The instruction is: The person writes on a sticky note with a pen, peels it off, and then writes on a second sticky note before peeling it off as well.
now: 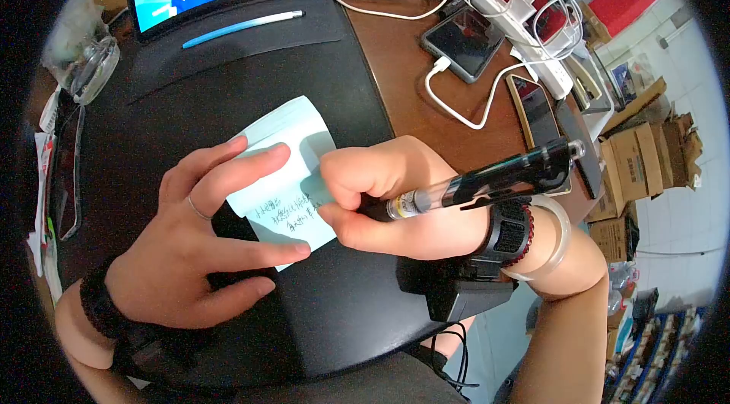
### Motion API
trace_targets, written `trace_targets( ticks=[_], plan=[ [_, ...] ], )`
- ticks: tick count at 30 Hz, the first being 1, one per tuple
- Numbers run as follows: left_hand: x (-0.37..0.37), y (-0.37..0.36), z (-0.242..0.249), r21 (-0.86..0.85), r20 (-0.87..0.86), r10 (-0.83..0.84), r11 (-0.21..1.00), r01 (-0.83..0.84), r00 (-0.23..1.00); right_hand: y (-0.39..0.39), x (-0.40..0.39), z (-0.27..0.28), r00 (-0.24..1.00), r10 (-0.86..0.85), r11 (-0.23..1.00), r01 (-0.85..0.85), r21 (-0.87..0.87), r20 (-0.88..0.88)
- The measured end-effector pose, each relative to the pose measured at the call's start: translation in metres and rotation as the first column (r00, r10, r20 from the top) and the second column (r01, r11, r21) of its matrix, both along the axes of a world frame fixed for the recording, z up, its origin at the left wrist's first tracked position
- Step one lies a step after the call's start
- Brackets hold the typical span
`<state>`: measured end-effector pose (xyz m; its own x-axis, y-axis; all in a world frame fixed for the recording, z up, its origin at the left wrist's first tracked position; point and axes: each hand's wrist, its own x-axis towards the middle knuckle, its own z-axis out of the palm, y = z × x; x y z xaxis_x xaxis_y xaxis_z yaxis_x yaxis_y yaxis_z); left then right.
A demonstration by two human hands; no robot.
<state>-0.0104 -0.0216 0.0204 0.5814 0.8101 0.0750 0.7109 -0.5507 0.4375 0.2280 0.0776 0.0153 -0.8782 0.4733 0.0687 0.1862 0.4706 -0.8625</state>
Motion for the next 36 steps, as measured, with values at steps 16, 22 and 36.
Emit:
trace_targets(
  ticks=[16,22,36],
  plan=[
    [0.000,0.001,0.000,-0.006,0.005,-0.003,1.000,0.004,1.000,0.001,0.002,-0.008,0.999,-0.006,0.996,0.009,0.093,-0.041],
    [0.000,0.000,0.001,-0.006,-0.012,-0.005,1.000,0.005,1.000,0.001,0.003,-0.008,0.999,-0.022,0.997,0.025,0.079,-0.031],
    [0.001,0.001,0.000,0.007,-0.020,-0.011,1.000,0.011,1.000,0.002,0.002,-0.005,1.000,-0.010,0.992,0.013,0.126,-0.022]
  ],
)
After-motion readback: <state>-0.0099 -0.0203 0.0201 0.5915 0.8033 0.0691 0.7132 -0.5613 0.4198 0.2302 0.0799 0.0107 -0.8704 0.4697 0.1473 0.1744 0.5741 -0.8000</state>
